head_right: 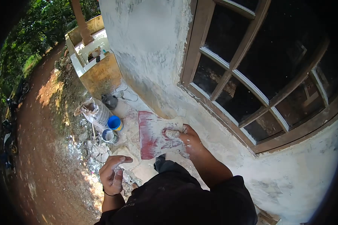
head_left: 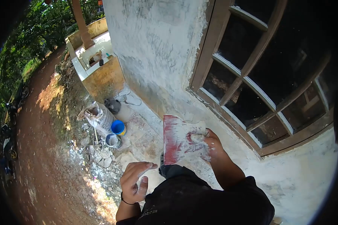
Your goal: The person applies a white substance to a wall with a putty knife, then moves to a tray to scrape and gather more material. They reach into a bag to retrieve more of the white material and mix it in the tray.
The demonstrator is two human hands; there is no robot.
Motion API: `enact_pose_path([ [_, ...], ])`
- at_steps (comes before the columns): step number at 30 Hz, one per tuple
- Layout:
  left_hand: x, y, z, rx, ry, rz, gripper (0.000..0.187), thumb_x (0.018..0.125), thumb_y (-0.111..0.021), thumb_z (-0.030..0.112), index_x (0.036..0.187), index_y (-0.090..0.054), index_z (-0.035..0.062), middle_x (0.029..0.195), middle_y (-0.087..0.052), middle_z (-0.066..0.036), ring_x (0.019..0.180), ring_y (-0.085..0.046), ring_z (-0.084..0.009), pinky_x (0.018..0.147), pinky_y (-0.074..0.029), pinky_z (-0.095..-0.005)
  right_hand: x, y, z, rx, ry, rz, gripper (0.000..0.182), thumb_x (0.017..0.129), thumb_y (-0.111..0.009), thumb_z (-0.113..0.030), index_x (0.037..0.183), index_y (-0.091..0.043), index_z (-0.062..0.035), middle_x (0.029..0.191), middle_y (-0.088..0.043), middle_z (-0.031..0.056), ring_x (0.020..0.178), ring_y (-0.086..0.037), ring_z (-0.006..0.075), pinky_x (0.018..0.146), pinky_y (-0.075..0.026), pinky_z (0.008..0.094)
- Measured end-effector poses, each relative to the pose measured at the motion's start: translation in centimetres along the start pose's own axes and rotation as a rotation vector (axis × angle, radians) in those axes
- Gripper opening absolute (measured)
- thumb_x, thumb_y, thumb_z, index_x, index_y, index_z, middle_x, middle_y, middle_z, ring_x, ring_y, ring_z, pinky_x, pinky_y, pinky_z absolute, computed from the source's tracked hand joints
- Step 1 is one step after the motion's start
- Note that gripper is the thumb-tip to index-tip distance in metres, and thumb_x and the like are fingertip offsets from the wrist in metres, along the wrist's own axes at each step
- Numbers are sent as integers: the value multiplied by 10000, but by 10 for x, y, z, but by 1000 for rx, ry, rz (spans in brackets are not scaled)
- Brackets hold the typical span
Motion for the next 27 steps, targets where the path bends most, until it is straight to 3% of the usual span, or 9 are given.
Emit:
enact_pose_path([
  [8,114,15,-63,164,-40,89,258,786,-513,107,979,-595,-43,895,-652,-153,834,-604,-307,766,-449,-366,157,9,-52,-83,63,-42,374,774,-596,-52,1119,-500,56,1005,-608,140,869,-622,219,764,-514,366],
  [11,146,24,-83,166,-22,126,263,797,-511,127,982,-594,-41,895,-650,-157,838,-603,-308,768,-448,-368,199,-12,-71,-56,-38,-157,350,788,-596,-55,1109,-512,55,988,-616,127,869,-621,207,766,-510,361],
  [18,233,37,-160,33,-28,19,272,784,-509,107,999,-591,-37,917,-646,-155,866,-602,-314,794,-441,-370,262,-19,-99,-357,70,-84,208,809,-581,-40,1002,-593,38,918,-641,82,792,-602,143,735,-475,274],
  [22,289,51,-212,-78,-118,-128,279,766,-506,78,1010,-592,-25,927,-650,-138,885,-601,-307,804,-439,-364,280,-32,-128,-630,176,137,218,786,-552,-12,995,-589,34,871,-651,114,727,-551,106,648,-440,267],
  [24,318,60,-241,-145,-151,-208,285,765,-505,73,1021,-590,-21,930,-650,-138,886,-599,-310,804,-438,-362,284,-65,-150,-1220,406,184,229,731,-531,23,952,-593,26,823,-628,145,693,-580,169,616,-444,293],
  [25,334,65,-251,-182,-148,-247,289,766,-505,71,1027,-588,-21,932,-651,-138,886,-598,-309,806,-439,-362,289,-81,-156,-1204,405,245,229,731,-531,23,952,-593,26,823,-628,145,693,-580,169,616,-444,293],
  [27,364,77,-272,-267,-176,-323,298,767,-509,68,1040,-581,-29,938,-651,-141,886,-595,-311,811,-442,-365,301,-112,-167,-1697,634,440,253,668,-550,24,917,-594,8,792,-588,172,697,-595,284,616,-459,360],
])
Point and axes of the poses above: each hand's wrist, its own x-axis towards the middle knuckle, its own y-axis out of the back of the hand, z = x × y, the point moved 1 cm from there along x, towards the middle knuckle
